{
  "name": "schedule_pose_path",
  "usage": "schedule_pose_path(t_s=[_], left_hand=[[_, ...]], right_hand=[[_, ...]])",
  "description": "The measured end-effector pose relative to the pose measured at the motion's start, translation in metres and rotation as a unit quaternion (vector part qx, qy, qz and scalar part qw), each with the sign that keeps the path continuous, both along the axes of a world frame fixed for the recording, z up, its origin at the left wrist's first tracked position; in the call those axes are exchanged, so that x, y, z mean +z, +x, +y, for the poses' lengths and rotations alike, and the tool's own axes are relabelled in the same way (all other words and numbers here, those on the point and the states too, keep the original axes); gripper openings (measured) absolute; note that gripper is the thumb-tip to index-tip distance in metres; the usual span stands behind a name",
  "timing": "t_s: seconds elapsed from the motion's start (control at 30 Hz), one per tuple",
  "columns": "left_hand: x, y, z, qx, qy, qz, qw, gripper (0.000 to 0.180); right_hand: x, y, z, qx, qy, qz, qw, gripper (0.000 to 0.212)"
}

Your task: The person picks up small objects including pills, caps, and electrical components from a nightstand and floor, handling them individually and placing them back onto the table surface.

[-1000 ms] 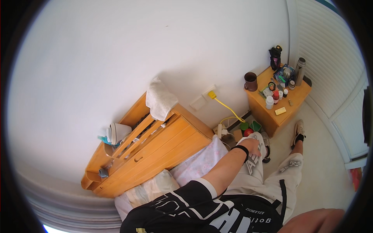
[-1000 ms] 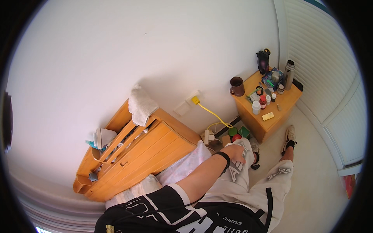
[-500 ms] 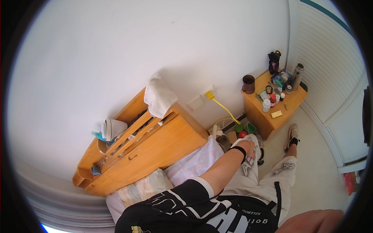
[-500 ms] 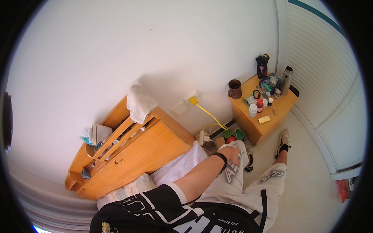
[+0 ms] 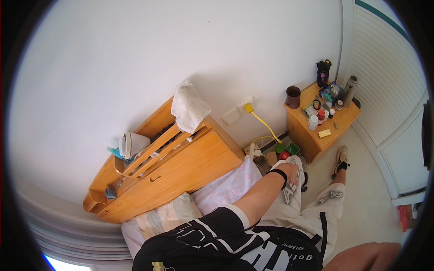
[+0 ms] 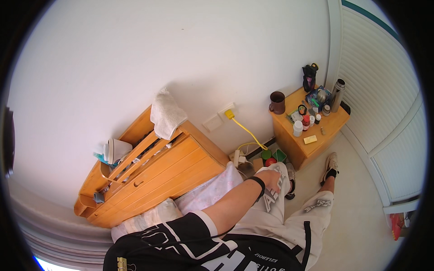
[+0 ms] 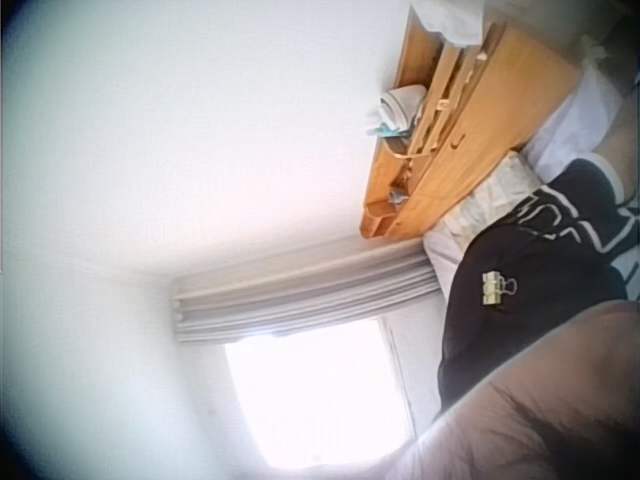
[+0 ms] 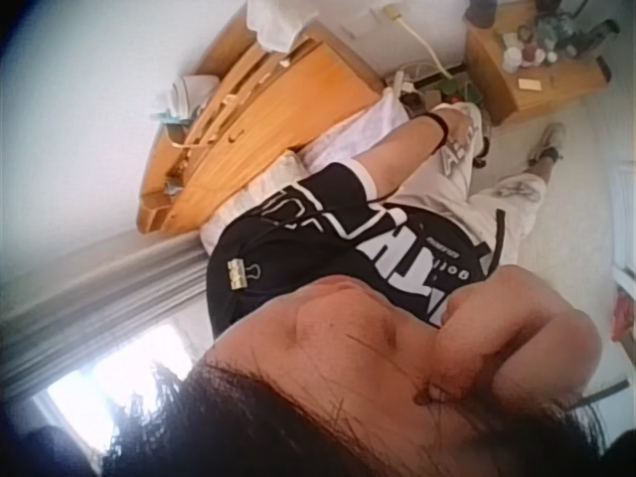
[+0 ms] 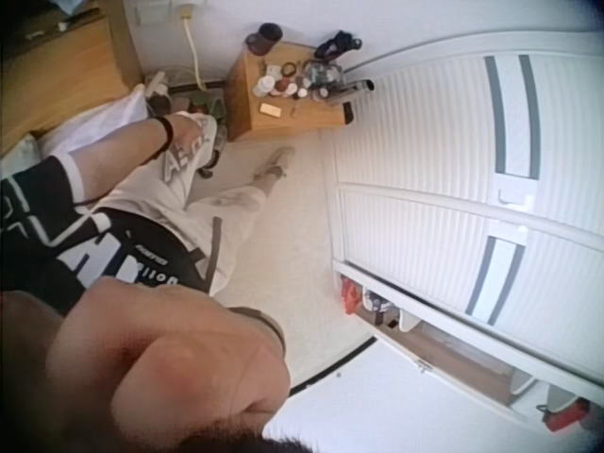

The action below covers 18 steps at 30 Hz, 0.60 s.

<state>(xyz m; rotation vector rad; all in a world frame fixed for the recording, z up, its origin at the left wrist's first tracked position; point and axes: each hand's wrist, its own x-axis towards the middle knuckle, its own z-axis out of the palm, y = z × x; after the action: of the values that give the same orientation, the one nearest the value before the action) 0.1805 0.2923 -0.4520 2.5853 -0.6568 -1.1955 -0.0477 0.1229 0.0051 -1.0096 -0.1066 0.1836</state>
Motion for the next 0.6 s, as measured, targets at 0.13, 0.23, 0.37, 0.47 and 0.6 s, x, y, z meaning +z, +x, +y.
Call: schedule_pose_path(t_s=[0.13, 0.23, 0.37, 0.47, 0.6], left_hand=[[0.002, 0.001, -0.002, -0.015, 0.01, 0.01, 1.0, 0.078], [-0.002, -0.003, -0.004, -0.021, 0.01, -0.002, 1.0, 0.078], [-0.004, -0.002, -0.006, -0.026, -0.008, 0.003, 1.0, 0.078], [-0.012, -0.001, -0.004, -0.035, -0.013, -0.021, 0.999, 0.075], [-0.028, 0.017, 0.008, -0.036, -0.032, -0.033, 0.998, 0.076]], right_hand=[[-0.009, 0.008, 0.007, 0.042, 0.122, -0.018, 0.991, 0.029], [-0.024, 0.014, 0.026, -0.063, 0.169, -0.081, 0.98, 0.023], [-0.047, 0.021, 0.0, -0.058, 0.12, -0.07, 0.989, 0.022], [-0.063, 0.017, -0.016, -0.035, 0.086, -0.058, 0.994, 0.022], [-0.069, 0.013, -0.034, 0.04, 0.042, -0.074, 0.996, 0.021]])
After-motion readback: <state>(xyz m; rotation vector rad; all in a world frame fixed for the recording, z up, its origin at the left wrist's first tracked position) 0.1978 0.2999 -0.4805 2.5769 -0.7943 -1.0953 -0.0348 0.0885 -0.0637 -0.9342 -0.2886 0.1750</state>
